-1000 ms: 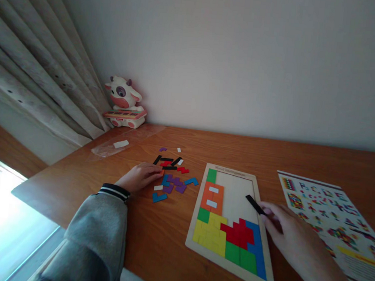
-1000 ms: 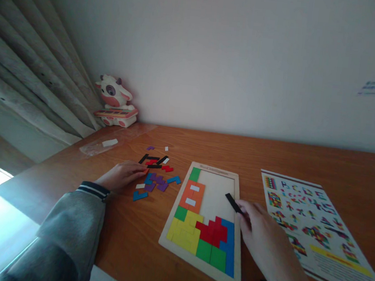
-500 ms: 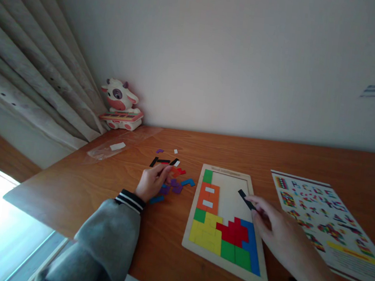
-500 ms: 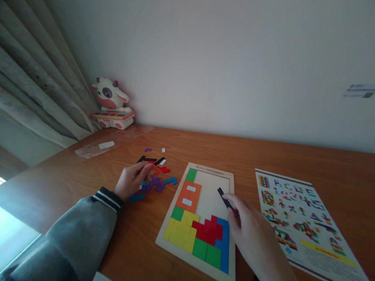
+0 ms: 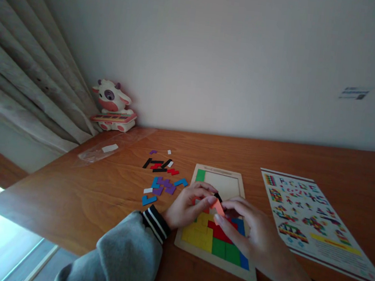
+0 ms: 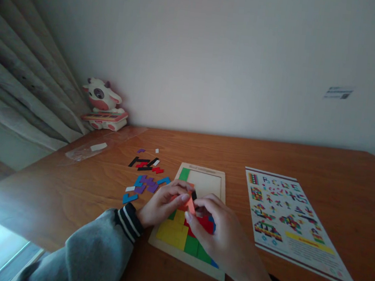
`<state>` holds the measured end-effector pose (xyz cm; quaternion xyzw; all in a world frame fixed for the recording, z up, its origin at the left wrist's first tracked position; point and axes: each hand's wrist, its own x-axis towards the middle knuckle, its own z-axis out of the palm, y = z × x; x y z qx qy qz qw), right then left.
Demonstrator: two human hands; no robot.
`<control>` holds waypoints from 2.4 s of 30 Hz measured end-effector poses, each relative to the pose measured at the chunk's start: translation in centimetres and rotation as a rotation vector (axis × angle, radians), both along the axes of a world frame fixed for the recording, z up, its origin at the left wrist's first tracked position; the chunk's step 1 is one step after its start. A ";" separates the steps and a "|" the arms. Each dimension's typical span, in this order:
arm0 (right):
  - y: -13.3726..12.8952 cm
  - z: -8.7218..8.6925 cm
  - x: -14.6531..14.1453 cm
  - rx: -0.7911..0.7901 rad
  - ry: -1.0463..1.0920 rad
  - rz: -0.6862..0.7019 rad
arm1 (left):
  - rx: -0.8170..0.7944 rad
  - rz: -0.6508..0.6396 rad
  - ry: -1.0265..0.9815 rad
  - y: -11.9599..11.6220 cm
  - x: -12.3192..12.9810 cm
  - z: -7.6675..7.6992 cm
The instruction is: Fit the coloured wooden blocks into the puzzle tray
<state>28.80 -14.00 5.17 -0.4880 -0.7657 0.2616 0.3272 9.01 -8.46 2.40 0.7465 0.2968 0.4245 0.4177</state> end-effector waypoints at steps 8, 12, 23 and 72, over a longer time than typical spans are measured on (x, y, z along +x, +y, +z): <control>0.3 -0.3 0.2 -0.030 0.058 -0.018 | -0.162 -0.047 -0.023 -0.2 -0.3 0.6; 0.1 -0.2 0.3 -0.047 0.060 -0.013 | -0.308 -0.059 -0.160 0.2 -0.2 -0.3; 0.6 -0.9 0.0 0.065 0.164 -0.100 | -0.566 -0.038 -0.365 0.9 -0.2 -1.3; 10.5 -5.0 0.9 -0.065 0.361 -0.224 | -0.023 0.279 0.367 6.6 -2.8 -1.0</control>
